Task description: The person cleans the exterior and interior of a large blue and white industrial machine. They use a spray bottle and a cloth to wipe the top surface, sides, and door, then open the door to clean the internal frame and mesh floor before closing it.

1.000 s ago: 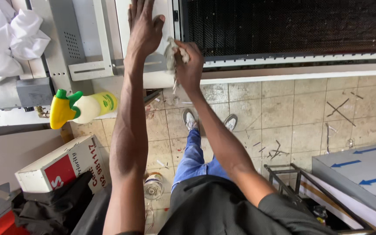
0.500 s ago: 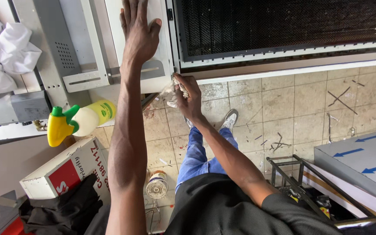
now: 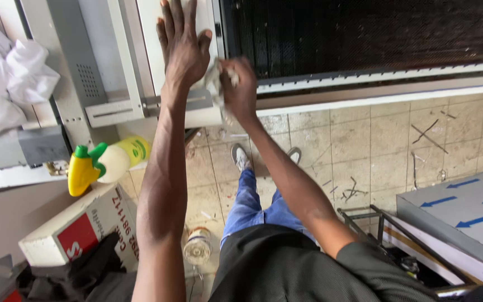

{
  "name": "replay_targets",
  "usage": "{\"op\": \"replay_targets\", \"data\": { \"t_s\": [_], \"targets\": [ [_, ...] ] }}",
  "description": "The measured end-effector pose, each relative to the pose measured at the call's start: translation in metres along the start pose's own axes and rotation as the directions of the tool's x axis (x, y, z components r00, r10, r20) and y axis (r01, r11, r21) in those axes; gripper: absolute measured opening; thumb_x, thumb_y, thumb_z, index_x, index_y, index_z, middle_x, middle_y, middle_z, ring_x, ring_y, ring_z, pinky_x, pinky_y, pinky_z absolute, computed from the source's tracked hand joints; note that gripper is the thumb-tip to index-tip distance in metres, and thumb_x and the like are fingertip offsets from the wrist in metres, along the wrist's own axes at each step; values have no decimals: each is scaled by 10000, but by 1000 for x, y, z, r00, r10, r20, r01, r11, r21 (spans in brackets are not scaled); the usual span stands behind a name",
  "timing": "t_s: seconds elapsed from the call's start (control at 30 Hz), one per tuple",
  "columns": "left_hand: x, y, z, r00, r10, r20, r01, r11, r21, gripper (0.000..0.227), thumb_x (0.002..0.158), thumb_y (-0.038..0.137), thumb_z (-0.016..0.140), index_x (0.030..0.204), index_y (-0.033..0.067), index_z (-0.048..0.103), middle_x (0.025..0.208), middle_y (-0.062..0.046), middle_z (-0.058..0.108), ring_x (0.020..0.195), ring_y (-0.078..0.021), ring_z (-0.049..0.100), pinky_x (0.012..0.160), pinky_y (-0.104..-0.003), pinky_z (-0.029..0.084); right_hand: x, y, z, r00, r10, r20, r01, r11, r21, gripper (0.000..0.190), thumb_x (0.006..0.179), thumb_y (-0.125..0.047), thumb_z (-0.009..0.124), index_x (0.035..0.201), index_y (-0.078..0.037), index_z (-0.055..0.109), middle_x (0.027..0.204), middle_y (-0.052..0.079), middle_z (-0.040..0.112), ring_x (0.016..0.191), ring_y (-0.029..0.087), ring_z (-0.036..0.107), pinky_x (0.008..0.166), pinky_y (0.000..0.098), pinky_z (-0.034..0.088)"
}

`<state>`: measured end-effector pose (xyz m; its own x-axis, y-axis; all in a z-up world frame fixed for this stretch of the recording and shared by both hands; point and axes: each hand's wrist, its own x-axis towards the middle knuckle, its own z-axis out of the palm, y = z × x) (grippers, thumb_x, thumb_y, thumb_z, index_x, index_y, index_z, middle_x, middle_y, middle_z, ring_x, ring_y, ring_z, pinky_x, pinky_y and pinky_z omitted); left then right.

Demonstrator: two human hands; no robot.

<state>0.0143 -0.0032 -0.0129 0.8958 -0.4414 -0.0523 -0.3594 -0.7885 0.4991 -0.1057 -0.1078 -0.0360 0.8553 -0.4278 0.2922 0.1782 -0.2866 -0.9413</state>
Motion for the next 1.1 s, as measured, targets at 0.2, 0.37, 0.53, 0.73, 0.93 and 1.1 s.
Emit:
{"op": "replay_targets", "data": {
  "t_s": [0.2, 0.37, 0.53, 0.73, 0.93, 1.1],
  "targets": [
    [57, -16, -19, 989, 91, -120, -84, 994, 67, 911, 1183, 740, 178, 1836, 129, 356, 1882, -133, 160, 1754, -363, 107, 1429, -589, 70, -45, 15, -19, 986, 136, 95, -138, 990, 10, 180, 1008, 71, 733, 1127, -45, 801, 1079, 99, 712, 1073, 264, 725, 947, 379, 572],
    [116, -23, -20, 969, -68, -237, 98, 988, 117, 712, 1276, 549, 291, 1836, 113, 337, 1896, -89, 189, 1758, -309, 89, 1438, -535, 32, -4, 38, -4, 986, 119, 113, -117, 993, -28, 224, 1002, 116, 732, 1185, 15, 813, 1057, 119, 708, 1041, 259, 701, 921, 369, 559],
    [145, -18, -22, 935, -217, -279, 268, 950, 160, 803, 1245, 636, 181, 1852, 111, 199, 1932, -144, 178, 1799, -299, 88, 1489, -494, 41, 123, 48, 20, 991, 2, 135, 12, 994, -104, 156, 959, 91, 723, 1005, -53, 763, 1038, 140, 734, 1018, 306, 766, 922, 394, 581],
    [196, -16, -29, 940, -125, -318, 184, 969, 164, 721, 1245, 548, 169, 1824, 132, 277, 1913, -106, 265, 1799, -297, 205, 1480, -547, 40, 274, 48, 54, 984, -112, 138, 145, 956, -257, 221, 930, 108, 731, 1020, -94, 752, 1048, 91, 799, 1002, 279, 784, 907, 405, 606],
    [254, -23, -36, 935, -85, -344, 141, 980, 139, 786, 1217, 579, 125, 1809, 117, 356, 1890, -134, 217, 1767, -303, 114, 1482, -579, 112, 226, 77, 32, 941, 136, 311, -126, 991, -54, 303, 1132, -438, 637, 1056, -145, 665, 1083, 52, 727, 857, 169, 738, 656, 331, 595],
    [311, -33, -33, 912, -56, -407, 115, 986, 122, 755, 1228, 537, 169, 1731, 57, 464, 1845, -209, 279, 1727, -348, 126, 1425, -597, 112, 172, 109, 25, 941, 207, 266, -209, 978, -20, 211, 1094, -246, 687, 1163, -58, 754, 1174, 125, 758, 1151, 263, 753, 987, 390, 577]
  ]
}}
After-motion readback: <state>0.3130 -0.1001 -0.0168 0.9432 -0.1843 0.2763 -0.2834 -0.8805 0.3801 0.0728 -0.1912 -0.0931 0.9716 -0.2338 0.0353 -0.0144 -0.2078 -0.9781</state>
